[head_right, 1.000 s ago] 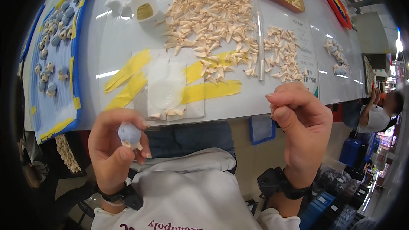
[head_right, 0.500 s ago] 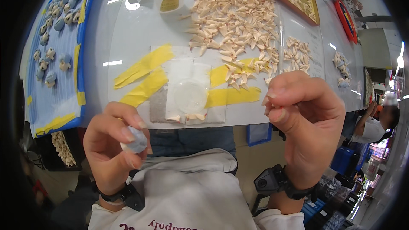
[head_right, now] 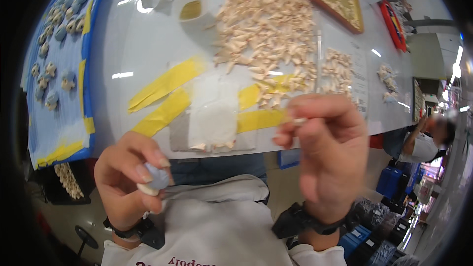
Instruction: The person assembles small, white, animal-like figurines by hand. They pick up a base figure and attach small, pointed components to the top, likely representing ears or horns. The process is repetitive, with the person handling each piece individually and placing the finished items on a blue tray.
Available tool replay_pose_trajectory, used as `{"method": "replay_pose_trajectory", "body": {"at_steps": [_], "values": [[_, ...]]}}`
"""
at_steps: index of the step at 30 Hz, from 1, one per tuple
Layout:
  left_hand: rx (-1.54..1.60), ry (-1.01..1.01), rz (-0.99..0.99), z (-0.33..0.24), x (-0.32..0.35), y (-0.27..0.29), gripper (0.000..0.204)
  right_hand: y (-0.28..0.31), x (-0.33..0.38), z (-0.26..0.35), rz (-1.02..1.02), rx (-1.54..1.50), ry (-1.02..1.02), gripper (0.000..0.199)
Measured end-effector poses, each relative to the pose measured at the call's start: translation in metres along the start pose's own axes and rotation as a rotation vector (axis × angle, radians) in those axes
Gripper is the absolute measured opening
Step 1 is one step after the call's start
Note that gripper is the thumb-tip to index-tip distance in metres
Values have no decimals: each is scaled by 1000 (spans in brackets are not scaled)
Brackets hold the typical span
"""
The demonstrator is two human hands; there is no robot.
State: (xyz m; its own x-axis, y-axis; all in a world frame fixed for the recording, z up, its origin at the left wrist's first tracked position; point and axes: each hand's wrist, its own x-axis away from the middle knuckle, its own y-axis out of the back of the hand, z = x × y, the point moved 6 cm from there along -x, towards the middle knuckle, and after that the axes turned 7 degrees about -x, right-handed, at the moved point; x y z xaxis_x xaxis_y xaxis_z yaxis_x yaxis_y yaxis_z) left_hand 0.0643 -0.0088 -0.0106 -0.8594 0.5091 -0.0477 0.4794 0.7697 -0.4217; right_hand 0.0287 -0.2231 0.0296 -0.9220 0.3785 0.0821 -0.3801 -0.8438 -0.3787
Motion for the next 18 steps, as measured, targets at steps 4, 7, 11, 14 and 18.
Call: {"method": "replay_pose_trajectory", "body": {"at_steps": [4,7,11,14,18], "values": [[-4,7,-90,0,4,3,27,-7,5,-8,27,-212,-135,18],[52,1,-102,-2,0,-2,26,-8,9,-7,42,-385,-117,17],[-85,94,-182,5,-1,-8,41,-13,12,-5,58,-357,-125,18],[-99,77,-138,5,0,-4,41,-12,11,-5,61,-292,-71,16],[-73,39,-159,0,-1,-6,42,-14,7,11,46,233,145,18]]}}
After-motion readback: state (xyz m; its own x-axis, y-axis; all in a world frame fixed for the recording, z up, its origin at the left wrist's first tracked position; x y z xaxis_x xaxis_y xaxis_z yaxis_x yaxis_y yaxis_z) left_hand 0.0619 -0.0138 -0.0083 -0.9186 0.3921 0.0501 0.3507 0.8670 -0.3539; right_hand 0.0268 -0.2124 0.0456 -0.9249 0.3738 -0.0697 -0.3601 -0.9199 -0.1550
